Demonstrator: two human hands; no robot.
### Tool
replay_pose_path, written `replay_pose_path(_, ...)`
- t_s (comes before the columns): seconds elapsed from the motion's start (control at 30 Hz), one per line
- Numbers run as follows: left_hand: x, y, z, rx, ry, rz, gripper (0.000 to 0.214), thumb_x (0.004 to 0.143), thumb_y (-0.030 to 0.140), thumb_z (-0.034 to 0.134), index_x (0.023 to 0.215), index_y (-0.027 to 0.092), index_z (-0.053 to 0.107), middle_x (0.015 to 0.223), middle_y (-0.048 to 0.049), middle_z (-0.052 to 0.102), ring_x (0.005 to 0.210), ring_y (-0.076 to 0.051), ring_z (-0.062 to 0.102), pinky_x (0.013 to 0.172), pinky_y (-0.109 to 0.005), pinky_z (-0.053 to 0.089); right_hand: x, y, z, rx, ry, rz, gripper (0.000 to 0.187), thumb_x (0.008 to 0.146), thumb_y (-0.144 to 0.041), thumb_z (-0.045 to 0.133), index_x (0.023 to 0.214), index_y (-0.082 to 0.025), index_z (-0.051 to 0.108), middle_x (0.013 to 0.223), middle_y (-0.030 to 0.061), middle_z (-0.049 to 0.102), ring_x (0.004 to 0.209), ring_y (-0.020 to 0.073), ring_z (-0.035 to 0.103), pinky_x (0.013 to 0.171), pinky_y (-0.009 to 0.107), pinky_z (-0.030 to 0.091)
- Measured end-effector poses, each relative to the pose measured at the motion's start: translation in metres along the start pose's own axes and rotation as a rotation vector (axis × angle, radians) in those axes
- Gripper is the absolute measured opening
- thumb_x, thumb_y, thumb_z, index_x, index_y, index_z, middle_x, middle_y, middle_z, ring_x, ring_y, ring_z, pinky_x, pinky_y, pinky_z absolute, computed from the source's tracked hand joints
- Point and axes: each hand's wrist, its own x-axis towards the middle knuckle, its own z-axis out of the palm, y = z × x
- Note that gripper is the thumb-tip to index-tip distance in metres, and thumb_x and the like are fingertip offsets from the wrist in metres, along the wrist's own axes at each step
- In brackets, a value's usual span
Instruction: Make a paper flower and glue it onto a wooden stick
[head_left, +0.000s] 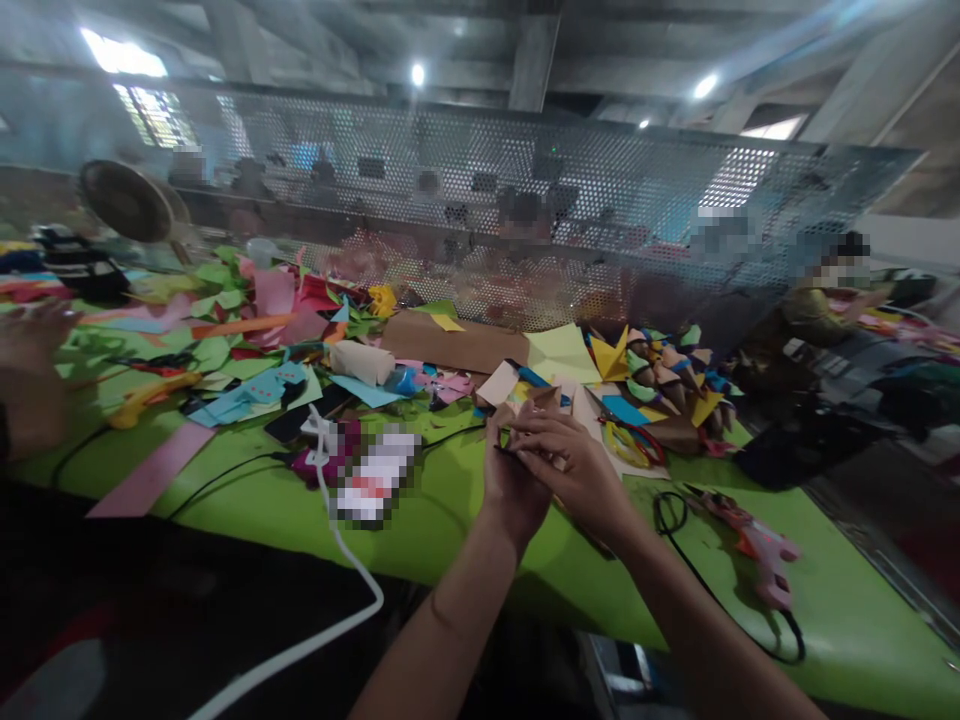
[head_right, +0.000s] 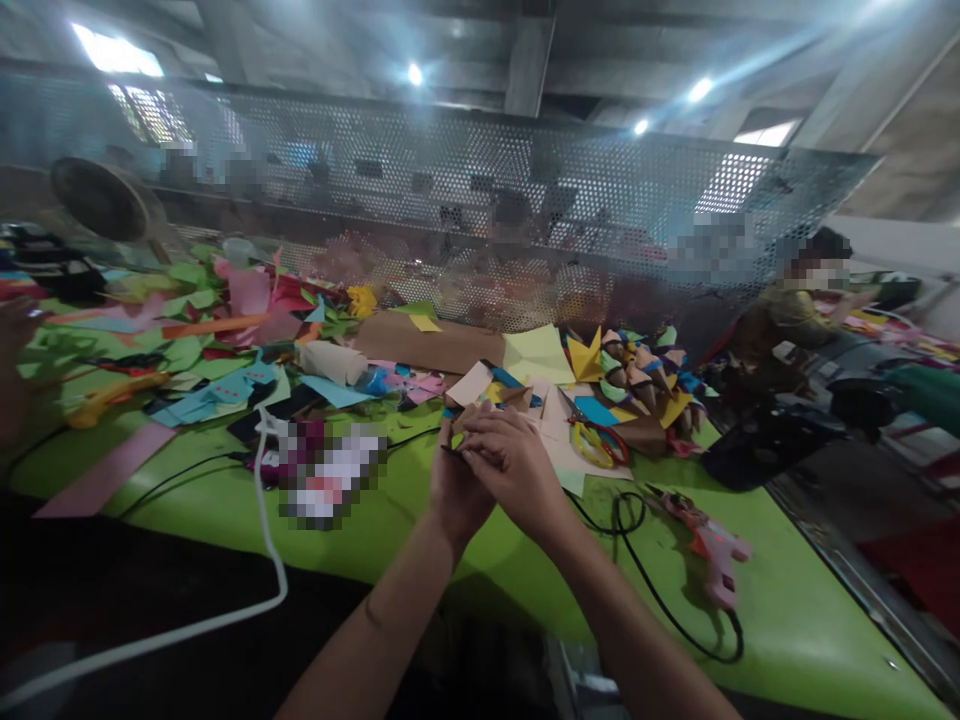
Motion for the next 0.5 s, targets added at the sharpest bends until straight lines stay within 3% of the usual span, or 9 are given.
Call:
replay_pose_path(0.1, -0.0006, -0.0004, 0.0, -0.015, -0.016, 0.0, 0.04, 0.096, 0.046, 0.044, 0.1, 0.016, 0.071, 0.108, -0.0093, 0.07, 0.109, -0.02, 0.067, 0.1, -0.033, 0.053, 0.0008, -0.0003, 0.0009, -0.006, 0.003, -0.002, 0.012, 0.085, -0.02, 0.066, 0.086, -0.027, 0.076, 0.11, 0.0052, 0.076, 0.112, 0.0275, 0.065, 0.101, 0.05, 0.046)
replay_pose_path(0.3, -0.0064, -0.005, -0.0013, -0.07, -0.111, -0.06, 0.043, 0.097, 0.047, 0.043, 0.102, 0.013, 0.069, 0.11, -0.0113, 0.069, 0.11, -0.02, 0.067, 0.101, -0.028, 0.051, 0.0039, 0.0045, 0.0037, -0.061, 0.079, 0.035, 0.006, 0.082, -0.02, 0.07, 0.08, -0.026, 0.073, 0.108, 0.0065, 0.076, 0.112, 0.0294, 0.064, 0.098, 0.05, 0.046)
replay_pose_path(0.5, -0.0069, -0.006, -0.0014, -0.074, -0.147, -0.028, 0.042, 0.098, 0.043, 0.041, 0.105, 0.012, 0.068, 0.115, -0.0123, 0.068, 0.116, -0.019, 0.064, 0.106, -0.026, 0.047, 0.0045, 0.0084, 0.0051, -0.138, 0.125, 0.01, 0.011, 0.083, -0.02, 0.069, 0.091, -0.026, 0.073, 0.109, 0.0056, 0.076, 0.112, 0.0296, 0.062, 0.099, 0.051, 0.045)
